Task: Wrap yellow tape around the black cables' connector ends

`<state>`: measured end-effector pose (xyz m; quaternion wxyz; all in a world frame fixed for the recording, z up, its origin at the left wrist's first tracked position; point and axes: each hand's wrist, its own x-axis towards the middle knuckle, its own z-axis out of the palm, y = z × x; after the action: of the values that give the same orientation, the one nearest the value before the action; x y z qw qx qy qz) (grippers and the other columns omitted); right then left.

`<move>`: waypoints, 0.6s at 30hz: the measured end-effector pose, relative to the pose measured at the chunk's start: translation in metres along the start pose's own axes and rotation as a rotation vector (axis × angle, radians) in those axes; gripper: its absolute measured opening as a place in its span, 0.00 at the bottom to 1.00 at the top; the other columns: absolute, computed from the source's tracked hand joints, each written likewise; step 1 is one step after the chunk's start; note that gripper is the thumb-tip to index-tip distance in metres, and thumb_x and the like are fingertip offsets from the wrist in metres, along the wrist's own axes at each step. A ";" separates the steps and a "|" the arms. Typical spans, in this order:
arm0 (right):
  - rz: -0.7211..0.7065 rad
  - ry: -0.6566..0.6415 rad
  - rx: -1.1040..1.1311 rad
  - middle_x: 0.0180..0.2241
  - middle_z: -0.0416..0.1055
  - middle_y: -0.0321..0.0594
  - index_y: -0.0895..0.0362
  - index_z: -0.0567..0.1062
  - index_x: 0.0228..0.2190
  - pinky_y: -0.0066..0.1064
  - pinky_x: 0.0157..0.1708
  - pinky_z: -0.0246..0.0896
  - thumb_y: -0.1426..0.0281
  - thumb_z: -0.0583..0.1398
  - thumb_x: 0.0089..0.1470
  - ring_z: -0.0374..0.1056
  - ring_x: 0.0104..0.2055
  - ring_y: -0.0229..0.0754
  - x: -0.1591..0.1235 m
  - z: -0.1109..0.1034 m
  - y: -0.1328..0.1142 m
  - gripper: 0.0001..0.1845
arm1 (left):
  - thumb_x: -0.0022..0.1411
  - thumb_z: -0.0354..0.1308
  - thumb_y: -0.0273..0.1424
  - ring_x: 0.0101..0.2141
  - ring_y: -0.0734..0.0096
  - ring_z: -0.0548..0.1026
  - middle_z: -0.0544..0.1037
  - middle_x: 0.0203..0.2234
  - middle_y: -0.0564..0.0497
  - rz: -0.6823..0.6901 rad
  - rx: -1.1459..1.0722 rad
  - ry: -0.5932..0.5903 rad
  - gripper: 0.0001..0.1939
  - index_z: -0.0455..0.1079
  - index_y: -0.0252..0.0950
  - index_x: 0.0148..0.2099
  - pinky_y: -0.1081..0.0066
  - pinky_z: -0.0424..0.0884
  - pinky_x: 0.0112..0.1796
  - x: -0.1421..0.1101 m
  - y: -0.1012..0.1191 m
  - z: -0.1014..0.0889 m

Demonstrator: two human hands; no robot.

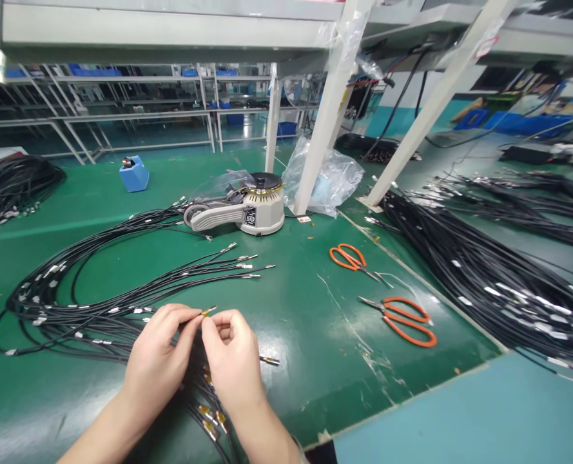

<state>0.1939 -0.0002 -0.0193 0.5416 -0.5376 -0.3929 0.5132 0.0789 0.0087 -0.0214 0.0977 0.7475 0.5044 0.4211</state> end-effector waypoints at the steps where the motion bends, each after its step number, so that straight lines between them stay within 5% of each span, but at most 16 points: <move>1: 0.004 -0.002 0.010 0.24 0.72 0.36 0.58 0.72 0.25 0.30 0.29 0.65 0.62 0.62 0.48 0.67 0.26 0.39 -0.001 0.000 0.000 0.12 | 0.63 0.52 0.25 0.33 0.70 0.72 0.75 0.30 0.51 -0.018 -0.024 -0.008 0.06 0.69 0.36 0.36 0.69 0.68 0.36 0.000 0.000 -0.001; 18: -0.043 0.030 -0.048 0.26 0.77 0.41 0.58 0.76 0.26 0.32 0.31 0.67 0.67 0.61 0.50 0.71 0.29 0.42 -0.004 -0.001 0.002 0.07 | 0.61 0.53 0.31 0.24 0.72 0.71 0.73 0.22 0.55 -0.358 -0.193 -0.139 0.09 0.71 0.38 0.29 0.73 0.68 0.28 0.007 0.000 -0.007</move>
<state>0.1938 -0.0045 -0.0210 0.5454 -0.5496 -0.4084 0.4834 0.0750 0.0126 -0.0133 0.2767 0.6603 0.5785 0.3907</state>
